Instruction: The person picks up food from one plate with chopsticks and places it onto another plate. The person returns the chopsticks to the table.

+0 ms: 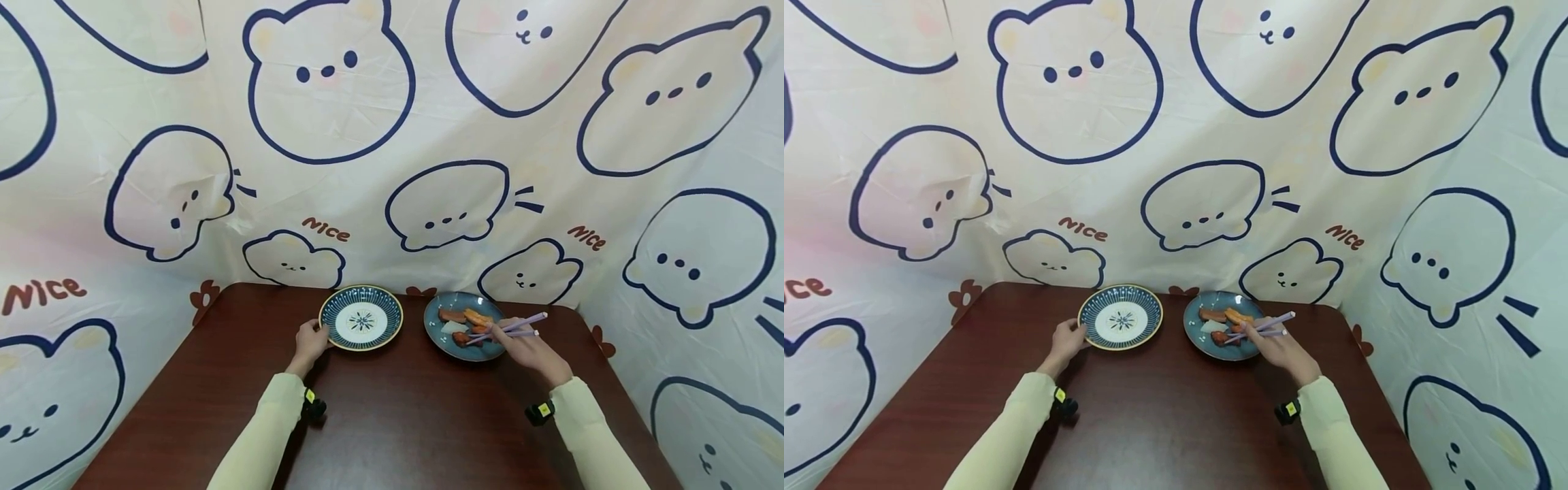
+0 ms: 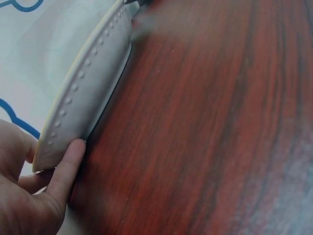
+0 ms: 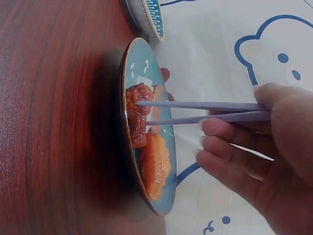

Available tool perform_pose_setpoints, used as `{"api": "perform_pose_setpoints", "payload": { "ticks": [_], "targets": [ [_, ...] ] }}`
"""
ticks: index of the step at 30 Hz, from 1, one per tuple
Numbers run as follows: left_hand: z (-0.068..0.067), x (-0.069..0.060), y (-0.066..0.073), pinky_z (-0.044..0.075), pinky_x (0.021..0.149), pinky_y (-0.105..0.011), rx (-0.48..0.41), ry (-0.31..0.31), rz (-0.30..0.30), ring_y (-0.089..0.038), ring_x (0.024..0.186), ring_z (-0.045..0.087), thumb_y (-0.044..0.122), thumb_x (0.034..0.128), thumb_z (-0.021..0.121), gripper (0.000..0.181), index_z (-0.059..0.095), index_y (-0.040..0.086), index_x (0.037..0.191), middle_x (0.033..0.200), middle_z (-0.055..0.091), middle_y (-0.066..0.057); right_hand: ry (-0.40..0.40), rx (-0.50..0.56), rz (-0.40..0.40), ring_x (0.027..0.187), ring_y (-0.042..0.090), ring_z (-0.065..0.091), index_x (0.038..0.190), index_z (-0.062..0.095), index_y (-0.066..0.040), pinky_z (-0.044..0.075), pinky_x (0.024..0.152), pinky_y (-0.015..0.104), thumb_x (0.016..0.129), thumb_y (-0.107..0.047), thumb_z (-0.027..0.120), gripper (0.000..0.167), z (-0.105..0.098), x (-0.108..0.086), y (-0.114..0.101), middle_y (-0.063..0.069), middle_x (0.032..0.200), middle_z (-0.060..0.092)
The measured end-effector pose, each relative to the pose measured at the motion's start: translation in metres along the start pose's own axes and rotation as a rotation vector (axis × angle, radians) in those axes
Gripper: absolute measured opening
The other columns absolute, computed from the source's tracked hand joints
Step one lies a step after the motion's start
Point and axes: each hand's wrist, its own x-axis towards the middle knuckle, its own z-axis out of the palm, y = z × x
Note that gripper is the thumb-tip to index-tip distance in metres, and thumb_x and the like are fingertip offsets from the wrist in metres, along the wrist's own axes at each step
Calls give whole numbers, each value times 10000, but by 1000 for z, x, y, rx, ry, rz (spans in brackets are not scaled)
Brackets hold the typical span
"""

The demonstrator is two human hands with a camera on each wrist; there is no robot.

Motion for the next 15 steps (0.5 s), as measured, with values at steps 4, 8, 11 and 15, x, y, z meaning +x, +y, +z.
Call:
{"api": "perform_pose_setpoints", "payload": {
  "ticks": [4, 8, 11, 15],
  "targets": [
    [-1, 1, -2, 620, 695, -286, 6, 0, -2, -150, 788, 691, 146, 1045, 461, 425, 509, -110, 1381, 1129, 618, -281, 43, 31, 52, 883, 250, 475, 911, 759, -125, 400, 716, 353, 1082, -423, 464, 452, 1, -2, -2, 87, 899, 567],
    [-1, 1, -4, 621, 701, -284, 5, 0, -9, -153, 805, 697, 142, 1049, 457, 436, 491, -115, 1400, 1156, 617, -293, 47, 78, 82, 834, 256, 493, 999, 784, -85, 424, 673, 341, 1079, -417, 473, 462, 2, -1, -1, 98, 884, 568],
    [0, 2, -4, 623, 703, -281, 4, 5, -9, -156, 812, 703, 142, 1046, 459, 439, 491, -115, 1401, 1161, 623, -294, 51, 80, 80, 829, 249, 500, 1003, 785, -87, 415, 678, 343, 1078, -452, 456, 497, 2, 1, 0, 104, 879, 581],
    [1, 3, -2, 626, 709, -284, 5, 9, -4, -169, 823, 710, 142, 1041, 464, 440, 497, -112, 1399, 1165, 626, -293, 43, 71, 97, 903, 258, 484, 969, 766, -82, 397, 740, 367, 1072, -517, 421, 564, 2, 4, 0, 101, 947, 575]
  ]
}}
